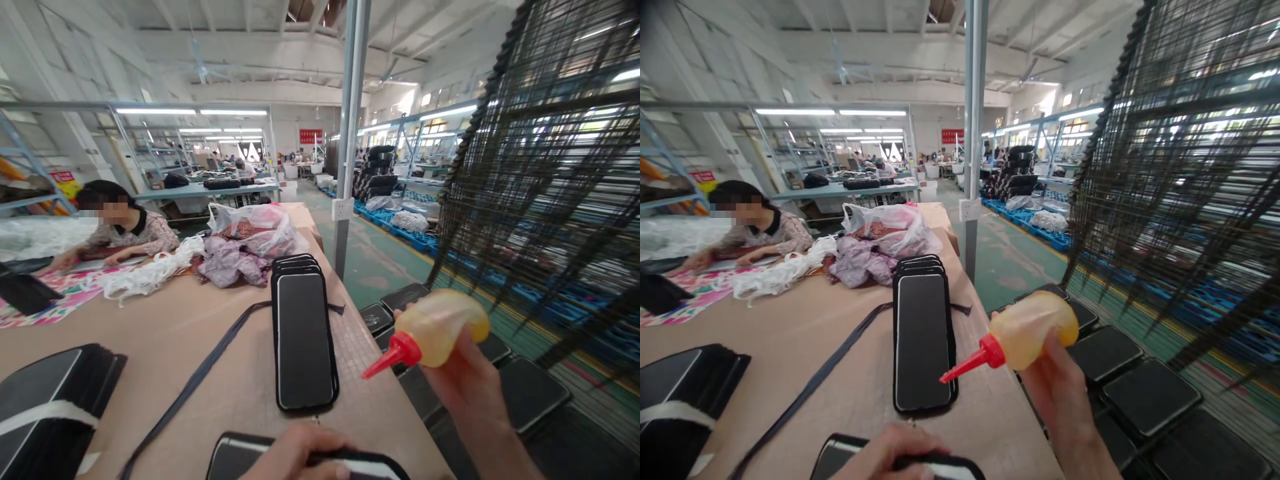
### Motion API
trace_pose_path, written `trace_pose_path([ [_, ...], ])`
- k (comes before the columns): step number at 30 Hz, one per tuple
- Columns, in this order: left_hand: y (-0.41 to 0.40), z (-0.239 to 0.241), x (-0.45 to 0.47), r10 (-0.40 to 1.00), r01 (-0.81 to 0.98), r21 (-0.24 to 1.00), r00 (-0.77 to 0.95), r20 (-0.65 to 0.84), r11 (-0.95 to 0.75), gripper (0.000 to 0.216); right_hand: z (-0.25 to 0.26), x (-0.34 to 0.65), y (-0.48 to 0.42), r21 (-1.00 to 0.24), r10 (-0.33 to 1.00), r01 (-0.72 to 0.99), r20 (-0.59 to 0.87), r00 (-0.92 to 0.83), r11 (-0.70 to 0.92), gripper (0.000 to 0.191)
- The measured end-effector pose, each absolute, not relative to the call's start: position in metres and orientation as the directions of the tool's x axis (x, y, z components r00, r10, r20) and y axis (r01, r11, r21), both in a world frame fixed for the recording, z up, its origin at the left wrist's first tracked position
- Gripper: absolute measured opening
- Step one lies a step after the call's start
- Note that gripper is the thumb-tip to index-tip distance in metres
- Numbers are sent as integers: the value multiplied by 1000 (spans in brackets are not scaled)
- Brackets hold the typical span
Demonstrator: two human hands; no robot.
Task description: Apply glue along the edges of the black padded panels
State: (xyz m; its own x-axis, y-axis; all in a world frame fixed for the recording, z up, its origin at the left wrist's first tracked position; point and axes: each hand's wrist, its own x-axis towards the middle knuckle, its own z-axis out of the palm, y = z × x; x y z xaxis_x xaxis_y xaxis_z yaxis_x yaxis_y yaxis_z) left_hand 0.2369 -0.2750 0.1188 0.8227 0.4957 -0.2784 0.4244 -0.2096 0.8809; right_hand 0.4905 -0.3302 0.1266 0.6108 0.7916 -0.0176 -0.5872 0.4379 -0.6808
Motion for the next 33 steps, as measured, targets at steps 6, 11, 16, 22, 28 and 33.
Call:
trace_pose_path([
  [6, -204, 157, 220, 296, 289, 770, 945, -136, -569, 24, 148, 472, -315, -775, 859, -487, 135, 494, 402, 57],
  [11, -163, 196, 197, 68, 184, 704, 979, -190, -686, 22, 166, 431, -292, -840, 919, -422, 203, 338, 341, 60],
  [16, -151, 205, 179, -72, 97, 720, 977, -201, -687, 20, 168, 396, -273, -852, 957, -435, 262, 126, 291, 58],
  [22, -148, 207, 160, -187, 50, 796, 961, -202, -603, 22, 171, 369, -259, -836, 957, -477, 288, 41, 272, 55],
  [28, -152, 208, 154, -212, 79, 825, 949, -234, -559, 22, 174, 356, -255, -842, 943, -472, 328, -64, 261, 50],
  [33, -159, 212, 153, -228, 87, 838, 942, -245, -539, 24, 177, 350, -258, -832, 935, -491, 343, -92, 257, 49],
])
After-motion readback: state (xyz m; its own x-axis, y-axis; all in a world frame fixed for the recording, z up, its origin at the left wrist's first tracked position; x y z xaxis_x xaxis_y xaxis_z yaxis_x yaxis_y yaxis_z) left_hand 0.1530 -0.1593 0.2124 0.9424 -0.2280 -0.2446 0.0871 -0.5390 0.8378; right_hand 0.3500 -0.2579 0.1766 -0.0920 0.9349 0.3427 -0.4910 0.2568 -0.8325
